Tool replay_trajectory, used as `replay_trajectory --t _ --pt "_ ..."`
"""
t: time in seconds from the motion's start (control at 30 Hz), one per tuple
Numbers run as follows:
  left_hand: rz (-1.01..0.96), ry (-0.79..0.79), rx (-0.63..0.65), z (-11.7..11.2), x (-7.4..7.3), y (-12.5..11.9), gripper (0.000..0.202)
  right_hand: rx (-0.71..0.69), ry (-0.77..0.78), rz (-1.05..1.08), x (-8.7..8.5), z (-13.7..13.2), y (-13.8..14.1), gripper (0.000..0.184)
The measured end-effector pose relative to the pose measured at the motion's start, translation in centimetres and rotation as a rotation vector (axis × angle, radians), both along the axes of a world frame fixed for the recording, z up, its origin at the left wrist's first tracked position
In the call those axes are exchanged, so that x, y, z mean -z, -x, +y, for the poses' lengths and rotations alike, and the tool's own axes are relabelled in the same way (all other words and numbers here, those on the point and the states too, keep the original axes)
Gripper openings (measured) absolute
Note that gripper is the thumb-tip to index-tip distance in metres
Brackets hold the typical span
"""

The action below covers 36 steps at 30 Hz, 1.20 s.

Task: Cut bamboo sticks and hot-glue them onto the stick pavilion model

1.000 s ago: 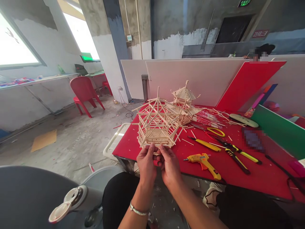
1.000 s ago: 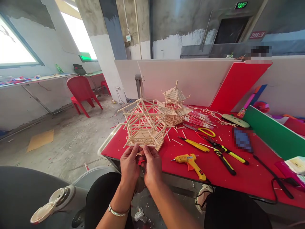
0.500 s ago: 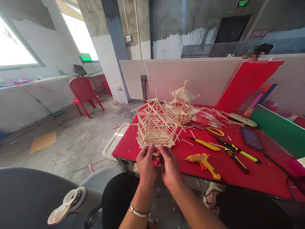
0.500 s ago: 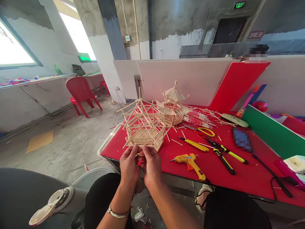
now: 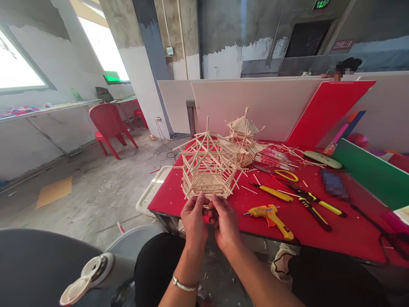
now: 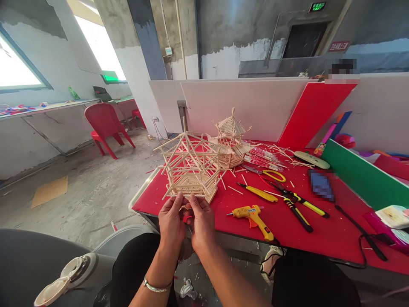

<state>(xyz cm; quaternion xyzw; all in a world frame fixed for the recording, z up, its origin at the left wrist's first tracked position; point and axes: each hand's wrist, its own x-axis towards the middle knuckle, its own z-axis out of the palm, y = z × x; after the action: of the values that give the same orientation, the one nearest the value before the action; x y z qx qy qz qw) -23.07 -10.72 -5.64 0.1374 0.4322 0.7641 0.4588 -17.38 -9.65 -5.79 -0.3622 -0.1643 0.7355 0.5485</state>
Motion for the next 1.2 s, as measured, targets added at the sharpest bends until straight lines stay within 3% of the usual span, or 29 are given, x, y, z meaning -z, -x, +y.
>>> replay_trajectory --t 1.2 --pt "0.029 0.013 0.017 0.22 0.13 0.21 0.035 -0.003 0.001 -0.057 -0.53 0.14 -0.27 0.044"
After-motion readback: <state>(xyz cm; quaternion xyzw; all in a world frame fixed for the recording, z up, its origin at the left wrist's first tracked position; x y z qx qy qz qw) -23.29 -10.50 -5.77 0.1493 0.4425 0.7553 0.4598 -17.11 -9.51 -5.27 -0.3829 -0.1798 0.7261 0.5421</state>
